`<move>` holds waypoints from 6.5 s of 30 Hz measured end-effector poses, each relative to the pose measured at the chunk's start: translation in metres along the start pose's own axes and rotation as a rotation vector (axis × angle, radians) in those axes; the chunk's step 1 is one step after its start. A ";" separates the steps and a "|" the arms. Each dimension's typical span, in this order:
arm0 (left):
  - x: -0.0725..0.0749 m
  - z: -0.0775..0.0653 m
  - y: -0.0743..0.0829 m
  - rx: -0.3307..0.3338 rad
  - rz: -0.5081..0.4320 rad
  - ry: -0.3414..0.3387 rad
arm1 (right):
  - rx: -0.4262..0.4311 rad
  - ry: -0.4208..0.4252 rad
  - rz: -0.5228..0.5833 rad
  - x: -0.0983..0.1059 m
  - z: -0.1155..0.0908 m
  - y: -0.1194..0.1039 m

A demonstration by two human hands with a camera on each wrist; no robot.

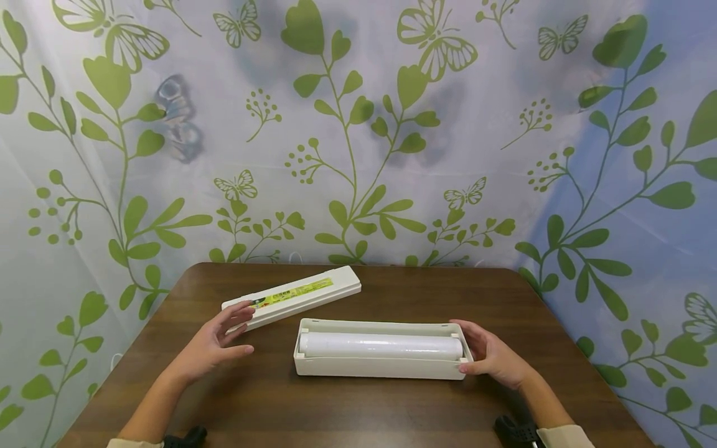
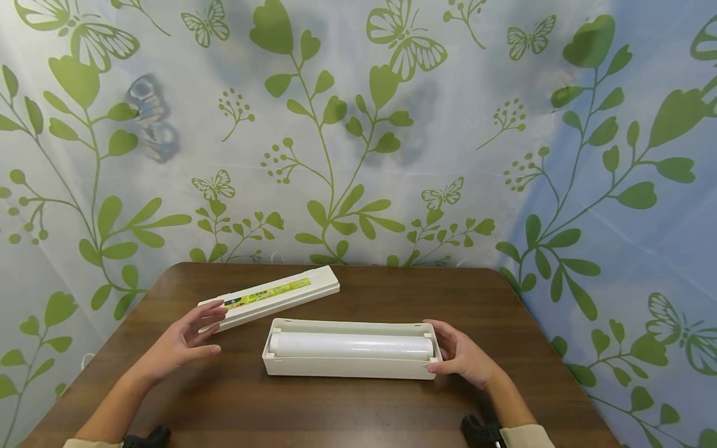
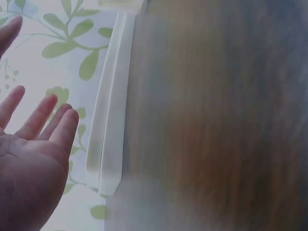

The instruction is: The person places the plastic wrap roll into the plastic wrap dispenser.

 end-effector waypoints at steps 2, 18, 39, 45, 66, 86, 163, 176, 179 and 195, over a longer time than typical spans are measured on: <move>0.005 0.000 0.000 -0.015 0.006 0.001 | 0.001 0.000 0.000 0.000 0.000 -0.001; 0.032 0.005 -0.003 -0.076 0.259 -0.006 | -0.036 0.009 -0.009 0.001 -0.001 0.003; 0.050 0.020 -0.021 0.029 0.668 0.040 | -0.082 0.015 -0.015 0.002 -0.001 0.002; 0.051 0.026 -0.027 0.004 0.708 0.004 | -0.077 0.009 -0.016 0.003 -0.002 0.003; 0.064 0.026 -0.047 0.136 0.674 -0.042 | -0.060 -0.010 -0.013 0.005 -0.007 0.005; 0.070 0.028 -0.058 0.207 0.660 -0.067 | -0.050 -0.018 0.007 0.001 -0.011 0.004; 0.069 0.024 -0.045 0.183 0.592 0.003 | -0.041 -0.024 0.031 -0.001 -0.013 0.002; 0.064 0.023 -0.042 0.127 0.531 0.045 | -0.052 -0.019 0.023 -0.002 -0.013 0.002; 0.062 0.023 -0.041 0.108 0.476 0.059 | -0.055 -0.021 0.022 -0.002 -0.012 0.002; 0.055 0.024 -0.033 0.070 0.470 0.058 | -0.041 -0.025 0.017 -0.001 -0.011 0.003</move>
Point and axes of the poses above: each hand's wrist, its own z-axis towards the middle knuckle, its own x-axis out of the back of the hand, y = z × x, the point moved 6 cm from there along z, towards the middle knuckle, and after that the axes turned 2 degrees about -z, right-handed, at the moved point
